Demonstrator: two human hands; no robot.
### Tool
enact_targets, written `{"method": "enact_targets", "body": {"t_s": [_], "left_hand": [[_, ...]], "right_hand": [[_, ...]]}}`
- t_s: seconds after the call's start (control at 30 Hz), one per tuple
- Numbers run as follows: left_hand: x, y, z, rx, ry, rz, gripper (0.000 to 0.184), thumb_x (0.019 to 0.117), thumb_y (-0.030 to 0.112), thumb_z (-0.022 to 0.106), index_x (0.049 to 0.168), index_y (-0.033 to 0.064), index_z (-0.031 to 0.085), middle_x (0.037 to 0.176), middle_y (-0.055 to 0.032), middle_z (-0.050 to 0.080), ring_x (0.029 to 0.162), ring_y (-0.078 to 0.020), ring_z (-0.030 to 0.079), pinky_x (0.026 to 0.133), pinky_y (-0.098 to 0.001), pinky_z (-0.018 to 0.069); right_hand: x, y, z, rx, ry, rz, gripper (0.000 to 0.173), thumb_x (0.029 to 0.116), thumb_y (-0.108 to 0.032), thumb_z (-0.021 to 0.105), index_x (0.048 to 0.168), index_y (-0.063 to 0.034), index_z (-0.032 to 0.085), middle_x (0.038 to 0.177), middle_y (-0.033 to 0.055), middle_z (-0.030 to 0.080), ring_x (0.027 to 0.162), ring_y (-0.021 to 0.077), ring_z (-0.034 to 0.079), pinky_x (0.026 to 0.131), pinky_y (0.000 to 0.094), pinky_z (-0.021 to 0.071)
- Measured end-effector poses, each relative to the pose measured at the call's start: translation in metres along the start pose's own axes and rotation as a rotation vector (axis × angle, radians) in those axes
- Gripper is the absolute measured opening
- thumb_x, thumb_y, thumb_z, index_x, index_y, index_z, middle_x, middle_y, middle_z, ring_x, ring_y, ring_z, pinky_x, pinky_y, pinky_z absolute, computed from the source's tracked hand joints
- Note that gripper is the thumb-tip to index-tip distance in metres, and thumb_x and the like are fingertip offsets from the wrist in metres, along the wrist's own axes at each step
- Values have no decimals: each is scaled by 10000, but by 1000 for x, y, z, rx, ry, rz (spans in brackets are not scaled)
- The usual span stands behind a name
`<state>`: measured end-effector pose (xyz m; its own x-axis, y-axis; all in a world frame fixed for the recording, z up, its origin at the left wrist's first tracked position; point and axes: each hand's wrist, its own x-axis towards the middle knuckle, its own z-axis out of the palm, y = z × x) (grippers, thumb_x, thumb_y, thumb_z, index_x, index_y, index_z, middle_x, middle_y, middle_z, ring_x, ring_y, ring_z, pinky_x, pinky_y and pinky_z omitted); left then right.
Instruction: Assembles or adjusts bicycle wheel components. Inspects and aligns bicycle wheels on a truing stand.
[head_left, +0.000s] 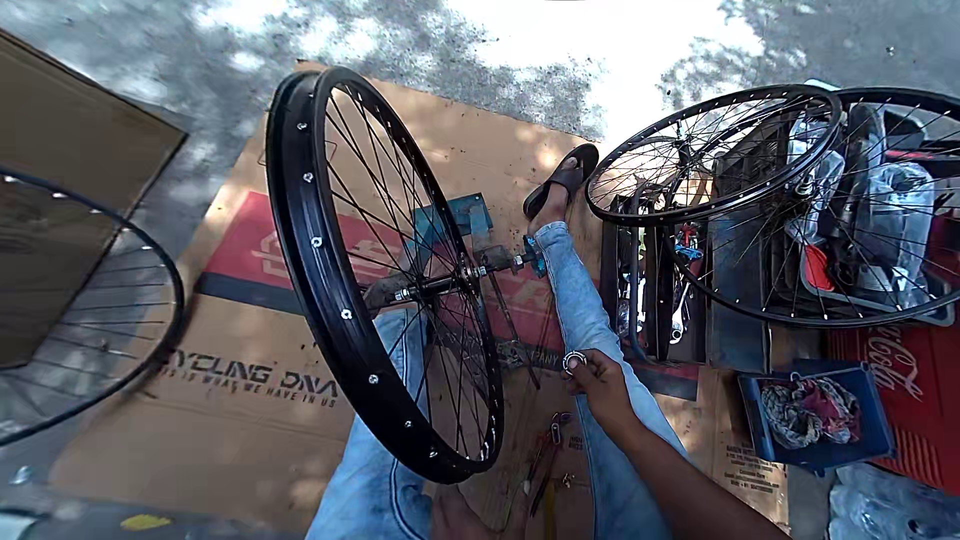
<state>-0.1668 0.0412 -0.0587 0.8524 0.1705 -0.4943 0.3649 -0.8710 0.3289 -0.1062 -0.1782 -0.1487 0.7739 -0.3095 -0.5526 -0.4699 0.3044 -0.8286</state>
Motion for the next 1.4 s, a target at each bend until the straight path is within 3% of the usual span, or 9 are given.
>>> {"method": "enact_targets", "body": {"t_s": [0.2,0.4,0.53,0.67,0.77,0.97,1.13,1.27,1.4], "left_hand": [[-1,34,-40,-403,318,337,961,923,402,675,1462,-234,198,1441,-425,392,1344,-389,492,1100,-449,439],[11,40,-23,-177,569,384,375,974,212,634,1104,-133,702,1050,-210,752,1051,-274,721,1136,-479,393],[9,9,10,-13,311,201,556,949,368,674,1265,-88,649,1240,-258,683,1210,-427,635,1167,-622,305],[8,16,-6,-179,231,130,1055,768,512,820,1434,-179,379,1444,-378,454,1359,-466,462,1140,-513,378],[5,33,-25,-344,379,332,916,900,475,680,1368,-253,379,1366,-425,475,1316,-385,511,1127,-430,402],[12,31,-8,-236,558,359,334,950,175,683,1084,-131,699,1025,-192,745,1056,-226,708,1151,-465,377],[12,3,12,-8,173,138,798,891,527,691,1359,-107,565,1377,-288,587,1293,-460,553,1141,-615,330],[1,25,-12,-331,361,328,926,960,515,592,1381,-264,323,1375,-431,449,1324,-353,510,1118,-394,416],[9,25,-8,-186,561,397,442,988,255,600,1122,-158,681,1136,-283,707,1177,-370,651,1143,-484,371]], "right_hand": [[2,3,2,-1,0,0,133,1028,-106,592,1075,4,652,879,129,742,730,213,730,703,345,626],[4,4,2,-18,-11,3,135,1036,-105,582,1089,1,648,882,130,740,722,211,727,701,337,623],[4,4,2,-24,-15,11,129,1033,-100,583,1080,3,647,877,123,737,714,196,723,697,327,620],[6,5,-1,-29,-23,23,130,1033,-100,584,1097,-2,640,893,123,740,727,195,727,703,329,622],[8,7,0,-35,-30,15,160,1047,-139,571,1099,-4,640,899,123,742,731,197,728,697,332,621],[9,9,0,-56,-40,-7,159,1041,-138,581,1108,-10,648,900,118,743,721,196,723,683,326,618],[9,9,0,-69,-41,-3,159,1036,-127,585,1115,-4,647,896,115,737,723,193,721,686,330,619],[9,8,1,-68,-38,6,153,1032,-122,588,1117,-9,647,890,108,737,718,182,718,677,319,617],[11,10,3,-95,-41,22,151,1025,-136,608,1117,-25,650,883,100,736,709,179,716,663,316,611]]}}
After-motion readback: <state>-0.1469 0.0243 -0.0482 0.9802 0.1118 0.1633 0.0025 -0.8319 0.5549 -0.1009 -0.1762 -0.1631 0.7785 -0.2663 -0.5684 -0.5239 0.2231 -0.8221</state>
